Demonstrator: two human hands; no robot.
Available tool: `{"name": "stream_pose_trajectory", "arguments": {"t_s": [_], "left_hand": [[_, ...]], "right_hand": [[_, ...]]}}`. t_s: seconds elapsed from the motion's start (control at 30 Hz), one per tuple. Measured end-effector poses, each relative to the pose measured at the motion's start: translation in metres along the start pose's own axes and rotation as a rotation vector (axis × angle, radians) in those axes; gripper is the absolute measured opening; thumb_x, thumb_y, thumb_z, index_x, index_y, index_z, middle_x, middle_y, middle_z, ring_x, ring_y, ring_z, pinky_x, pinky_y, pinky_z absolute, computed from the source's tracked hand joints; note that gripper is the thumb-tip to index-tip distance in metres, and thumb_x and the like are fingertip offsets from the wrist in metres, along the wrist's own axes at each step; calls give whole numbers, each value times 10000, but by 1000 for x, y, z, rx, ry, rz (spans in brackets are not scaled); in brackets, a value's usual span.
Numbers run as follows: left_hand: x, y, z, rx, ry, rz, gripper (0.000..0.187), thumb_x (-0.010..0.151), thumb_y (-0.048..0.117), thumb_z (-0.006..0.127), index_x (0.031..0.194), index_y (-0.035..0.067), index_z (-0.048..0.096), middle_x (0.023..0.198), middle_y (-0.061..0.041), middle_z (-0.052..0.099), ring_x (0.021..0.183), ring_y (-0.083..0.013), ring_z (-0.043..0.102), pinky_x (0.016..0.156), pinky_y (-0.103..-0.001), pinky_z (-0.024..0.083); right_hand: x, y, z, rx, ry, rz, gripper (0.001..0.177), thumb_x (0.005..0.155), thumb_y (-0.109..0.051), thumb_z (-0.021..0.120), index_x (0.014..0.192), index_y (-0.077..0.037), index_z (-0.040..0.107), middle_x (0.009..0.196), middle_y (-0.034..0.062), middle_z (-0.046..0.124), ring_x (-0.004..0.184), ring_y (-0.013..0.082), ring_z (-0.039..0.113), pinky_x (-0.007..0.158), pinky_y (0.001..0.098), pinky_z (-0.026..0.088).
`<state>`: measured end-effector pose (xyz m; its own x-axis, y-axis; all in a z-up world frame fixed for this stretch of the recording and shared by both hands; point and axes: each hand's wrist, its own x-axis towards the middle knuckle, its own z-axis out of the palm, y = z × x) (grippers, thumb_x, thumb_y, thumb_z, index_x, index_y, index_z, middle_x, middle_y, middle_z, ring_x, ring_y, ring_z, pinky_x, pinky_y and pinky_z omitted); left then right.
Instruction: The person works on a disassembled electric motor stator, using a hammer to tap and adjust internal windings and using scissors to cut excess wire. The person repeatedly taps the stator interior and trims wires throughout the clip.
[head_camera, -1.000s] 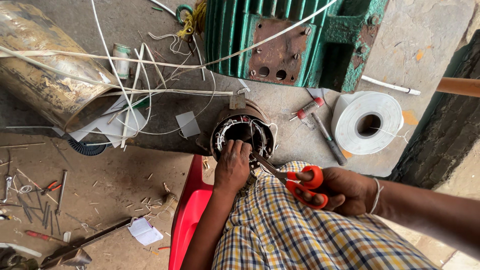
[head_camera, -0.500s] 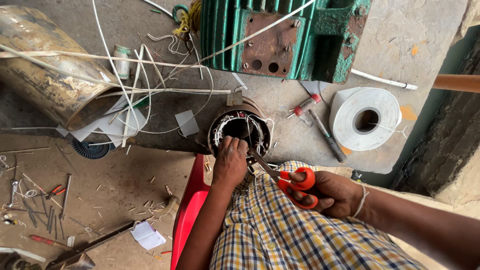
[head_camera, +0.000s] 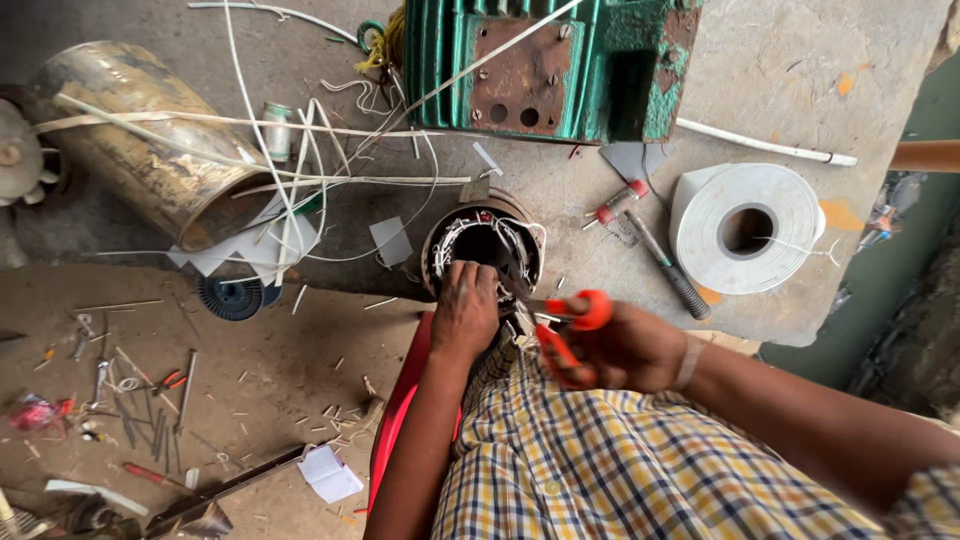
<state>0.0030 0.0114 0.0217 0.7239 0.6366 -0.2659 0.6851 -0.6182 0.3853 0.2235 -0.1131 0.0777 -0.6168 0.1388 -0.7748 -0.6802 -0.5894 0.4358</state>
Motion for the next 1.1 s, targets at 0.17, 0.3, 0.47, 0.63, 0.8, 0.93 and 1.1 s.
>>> {"name": "stream_pose_trajectory", "arguments": {"t_s": [0.17,0.3,0.47,0.63,0.8,0.93,1.1], "left_hand": [[-4,5,8,172,42,-8,126,951,125,543,1010,29,599,1040,-180,622,1042,-346,555,934,-492,455],[-1,2,17,29,55,-59,63,955,85,542,982,50,587,1036,-173,648,1038,-343,578,943,-482,460],[9,3,27,-162,-21,-117,53,978,115,567,984,63,580,965,-165,686,977,-372,614,904,-487,467],[12,7,33,-162,32,-227,107,923,105,598,1010,49,572,914,-187,690,951,-391,619,871,-502,470],[18,3,28,-20,-112,-201,143,938,46,553,1078,70,575,942,-178,699,1007,-360,639,882,-491,503],[15,14,28,36,-85,-284,276,786,25,616,1053,89,593,1105,-267,618,1012,-414,607,825,-514,514],[13,17,20,-16,124,-245,184,913,61,580,1096,86,574,1072,-254,637,1010,-424,628,863,-544,517]], "right_hand": [[-67,-2,-82,-400,-403,-136,609,973,-426,604,1268,108,603,807,180,716,610,229,731,493,338,629],[-68,-13,-171,-950,-271,-235,540,936,-320,631,1311,68,659,900,166,769,674,177,727,510,263,596],[23,-15,-232,-1618,700,-465,388,911,-361,666,1198,-103,708,1017,121,813,839,239,798,736,372,620],[90,15,-240,-1569,1039,-923,458,832,-283,741,1180,-27,589,1035,242,733,936,439,705,823,529,565],[110,8,-227,-1698,1057,-887,311,869,-274,719,1059,-56,604,1038,206,710,943,410,726,827,494,596],[100,-9,-229,-1749,1054,-987,257,870,-241,712,1053,-97,604,1041,185,695,953,415,696,802,512,578],[108,-8,-244,-1694,1033,-1117,258,863,-194,696,1071,-84,591,1128,153,658,993,403,669,797,497,571]]}}
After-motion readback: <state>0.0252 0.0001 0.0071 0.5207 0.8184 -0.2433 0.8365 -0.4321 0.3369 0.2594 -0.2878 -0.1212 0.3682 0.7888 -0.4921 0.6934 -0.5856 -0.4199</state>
